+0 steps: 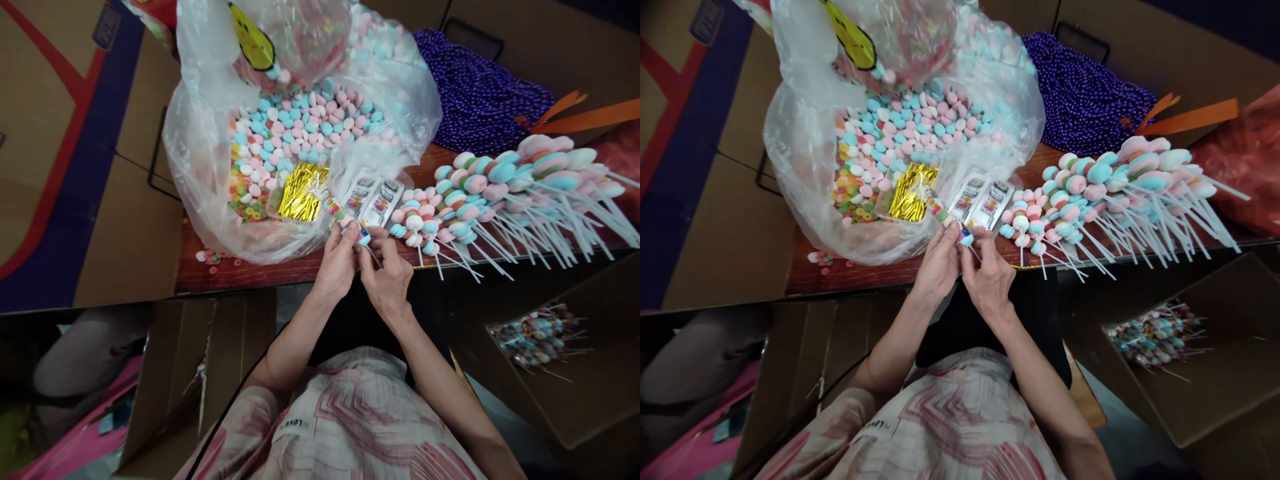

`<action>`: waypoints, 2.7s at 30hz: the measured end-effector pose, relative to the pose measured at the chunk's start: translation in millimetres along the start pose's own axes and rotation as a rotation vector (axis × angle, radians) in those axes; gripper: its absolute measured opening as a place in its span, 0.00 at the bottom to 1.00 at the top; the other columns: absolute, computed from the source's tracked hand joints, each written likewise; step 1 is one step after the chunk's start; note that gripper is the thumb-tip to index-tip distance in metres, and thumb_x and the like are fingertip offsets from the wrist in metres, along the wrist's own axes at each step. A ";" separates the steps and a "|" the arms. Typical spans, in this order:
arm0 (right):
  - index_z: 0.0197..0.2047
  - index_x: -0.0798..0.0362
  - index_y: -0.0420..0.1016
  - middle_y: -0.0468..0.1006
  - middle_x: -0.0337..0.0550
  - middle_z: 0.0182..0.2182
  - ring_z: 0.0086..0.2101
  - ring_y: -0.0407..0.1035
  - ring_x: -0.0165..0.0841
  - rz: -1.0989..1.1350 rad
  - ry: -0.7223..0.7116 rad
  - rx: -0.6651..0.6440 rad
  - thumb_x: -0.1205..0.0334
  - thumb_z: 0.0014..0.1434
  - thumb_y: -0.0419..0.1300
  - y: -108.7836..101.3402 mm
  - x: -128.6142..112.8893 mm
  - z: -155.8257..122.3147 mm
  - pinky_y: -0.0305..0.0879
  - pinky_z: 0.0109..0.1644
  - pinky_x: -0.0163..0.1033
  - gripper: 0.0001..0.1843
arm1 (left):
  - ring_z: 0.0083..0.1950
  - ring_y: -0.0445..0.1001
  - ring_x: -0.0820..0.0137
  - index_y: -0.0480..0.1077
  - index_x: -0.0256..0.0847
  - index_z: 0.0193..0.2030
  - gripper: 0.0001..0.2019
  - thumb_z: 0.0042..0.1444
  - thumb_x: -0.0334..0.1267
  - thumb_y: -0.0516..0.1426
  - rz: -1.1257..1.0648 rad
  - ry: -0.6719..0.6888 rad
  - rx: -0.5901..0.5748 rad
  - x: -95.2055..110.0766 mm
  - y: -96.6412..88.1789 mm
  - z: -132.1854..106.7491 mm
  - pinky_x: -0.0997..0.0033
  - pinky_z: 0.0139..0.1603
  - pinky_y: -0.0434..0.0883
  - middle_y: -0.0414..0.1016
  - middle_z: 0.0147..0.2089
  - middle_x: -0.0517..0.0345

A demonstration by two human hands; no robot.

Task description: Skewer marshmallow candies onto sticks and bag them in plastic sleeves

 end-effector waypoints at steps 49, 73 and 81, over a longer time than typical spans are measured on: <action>0.33 0.53 0.72 0.67 0.31 0.21 0.19 0.57 0.22 0.270 -0.055 -0.064 0.66 0.67 0.56 -26.9 -6.5 -11.6 0.55 0.24 0.31 0.09 | 0.24 0.57 0.79 0.64 0.40 0.29 0.19 0.59 0.52 0.63 0.454 0.259 -0.210 9.1 -8.5 -13.4 0.77 0.26 0.58 0.60 0.22 0.67; 0.37 0.53 0.76 0.71 0.34 0.23 0.21 0.61 0.23 0.297 -0.142 -0.108 0.66 0.67 0.56 -25.5 -12.2 -10.0 0.59 0.27 0.31 0.08 | 0.35 0.75 0.75 0.71 0.42 0.36 0.17 0.56 0.54 0.66 0.241 0.224 -0.081 16.5 -13.5 -9.7 0.76 0.36 0.71 0.75 0.35 0.61; 0.31 0.53 0.74 0.65 0.31 0.20 0.20 0.56 0.23 0.408 0.016 -0.237 0.64 0.65 0.58 -11.5 -5.8 -13.1 0.56 0.26 0.30 0.09 | 0.49 0.83 0.63 0.73 0.41 0.38 0.17 0.54 0.51 0.68 0.125 0.083 -0.148 10.9 -4.5 -1.9 0.63 0.53 0.76 0.81 0.34 0.58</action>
Point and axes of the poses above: each hand's wrist, its own z-axis towards the middle knuckle, its own y-axis out of the palm, x = y × z, the point moved 6 cm from there along z, towards the middle knuckle
